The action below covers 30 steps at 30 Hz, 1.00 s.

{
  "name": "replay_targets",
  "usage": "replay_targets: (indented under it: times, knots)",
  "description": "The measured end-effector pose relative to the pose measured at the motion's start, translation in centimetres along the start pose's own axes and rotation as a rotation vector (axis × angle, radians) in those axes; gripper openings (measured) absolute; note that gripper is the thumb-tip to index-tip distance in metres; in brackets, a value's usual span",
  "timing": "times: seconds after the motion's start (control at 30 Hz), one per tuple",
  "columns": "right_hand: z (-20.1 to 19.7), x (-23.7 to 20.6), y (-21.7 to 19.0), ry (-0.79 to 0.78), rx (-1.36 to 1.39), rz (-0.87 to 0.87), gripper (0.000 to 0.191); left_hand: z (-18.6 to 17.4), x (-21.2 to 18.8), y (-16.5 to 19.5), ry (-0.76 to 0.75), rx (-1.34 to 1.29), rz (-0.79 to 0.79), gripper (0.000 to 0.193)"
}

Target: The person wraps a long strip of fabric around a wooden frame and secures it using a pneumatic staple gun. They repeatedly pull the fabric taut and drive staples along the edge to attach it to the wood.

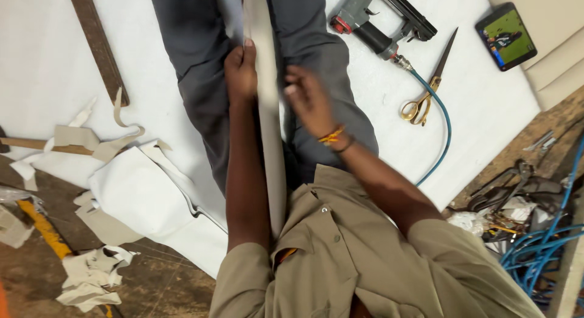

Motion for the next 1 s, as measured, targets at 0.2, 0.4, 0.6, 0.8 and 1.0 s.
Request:
replay_targets:
  times: [0.2,0.4,0.6,0.8,1.0]
  knots:
    - [7.6,1.0,4.3,-0.158,0.237,0.010,0.093,-0.3,-0.2,2.9,0.023,0.510,-0.053,0.042]
    - [7.2,0.9,4.4,-0.058,0.474,0.250,0.085,1.0,0.7,2.1,-0.024,0.503,0.021,0.049]
    - [6.5,6.0,5.4,0.098,0.855,0.739,0.074,1.2,0.7,-1.8,-0.002,-0.145,0.150,0.042]
    - [6.1,8.7,6.8,0.108,0.821,0.971,0.072,2.0,-0.1,-2.1,0.156,0.065,0.194,0.043]
    - [5.1,8.3,7.1,0.121,0.540,0.823,0.073,3.0,-0.8,-1.3,0.247,0.059,0.254,0.045]
Point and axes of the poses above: each hand's wrist, its own x-axis towards the middle knuckle, its own z-axis out of the palm, y = z × x, the point moved 2 cm from there along x, towards the middle knuckle, and after that the axes turned 2 degrees about z, right-handed, at the moved point
